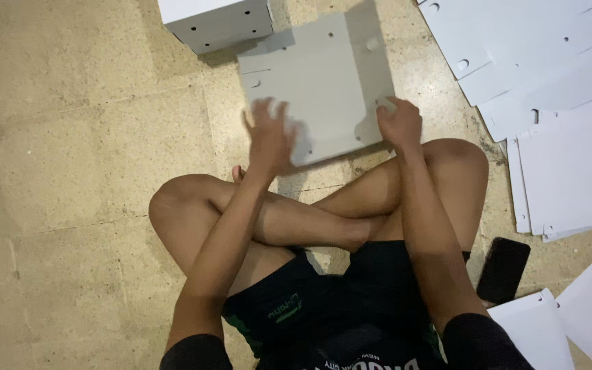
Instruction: The person folds and assembles white and gray cardboard sheets to form small boxes while sitting on the floor. They fold the flaps of the gray base and then fold a white lid, eventually placing the lid onto a completed box.
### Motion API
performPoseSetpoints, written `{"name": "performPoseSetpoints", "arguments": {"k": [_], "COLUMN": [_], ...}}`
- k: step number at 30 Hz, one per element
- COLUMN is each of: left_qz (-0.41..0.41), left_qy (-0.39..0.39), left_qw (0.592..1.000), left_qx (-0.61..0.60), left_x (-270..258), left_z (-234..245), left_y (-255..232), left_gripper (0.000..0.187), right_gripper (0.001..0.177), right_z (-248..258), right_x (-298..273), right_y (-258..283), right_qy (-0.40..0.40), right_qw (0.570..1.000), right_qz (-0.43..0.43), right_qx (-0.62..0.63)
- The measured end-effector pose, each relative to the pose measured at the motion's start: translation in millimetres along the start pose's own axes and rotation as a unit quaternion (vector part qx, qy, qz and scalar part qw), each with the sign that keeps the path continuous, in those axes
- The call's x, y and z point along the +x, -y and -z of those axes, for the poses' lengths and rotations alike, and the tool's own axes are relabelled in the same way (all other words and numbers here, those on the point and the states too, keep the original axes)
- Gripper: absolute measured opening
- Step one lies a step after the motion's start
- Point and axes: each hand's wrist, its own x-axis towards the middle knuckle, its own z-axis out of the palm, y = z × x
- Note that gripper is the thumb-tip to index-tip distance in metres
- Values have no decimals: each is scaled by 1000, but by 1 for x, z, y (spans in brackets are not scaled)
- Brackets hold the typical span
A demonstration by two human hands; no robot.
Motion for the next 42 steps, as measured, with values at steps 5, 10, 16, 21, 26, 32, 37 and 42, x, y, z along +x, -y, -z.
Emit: {"name": "performPoseSetpoints", "arguments": {"k": [5, 10, 16, 21, 26, 32, 37, 42], "left_qz": [-287, -332, -72, -53, -53, -37, 74, 147], "left_qy": [151, 169, 108, 119, 191, 227, 182, 64], "left_qw": [938, 909, 980, 990, 980, 950, 892, 867], "left_qx": [125, 186, -154, -58, 3, -211, -406, -472], "left_x": [-17, -4, 9, 9, 3, -20, -19, -2], "left_z": [-29, -77, -33, -43, -4, 27, -71, -62], "left_y": [-35, -12, -4, 0, -36, -78, -46, -47], "left_gripper": [66, 24, 23, 29, 49, 59, 44, 41], "right_gripper": [41, 62, 50, 25, 23, 26, 28, 37], "right_z": [18, 52, 34, 13, 11, 2, 2, -20], "right_x": [-26, -50, -25, -17, -36, -58, -59, -38], "right_y": [34, 103, 63, 39, 70, 83, 93, 61], "right_qy": [-17, 27, -49, 23, 41, 116, 204, 224], "right_qw": [998, 999, 990, 992, 994, 981, 968, 963], "right_qz": [10, -38, -75, -21, 24, 42, 0, 5], "right_qx": [-54, 1, 112, 126, 100, 150, 146, 152]}}
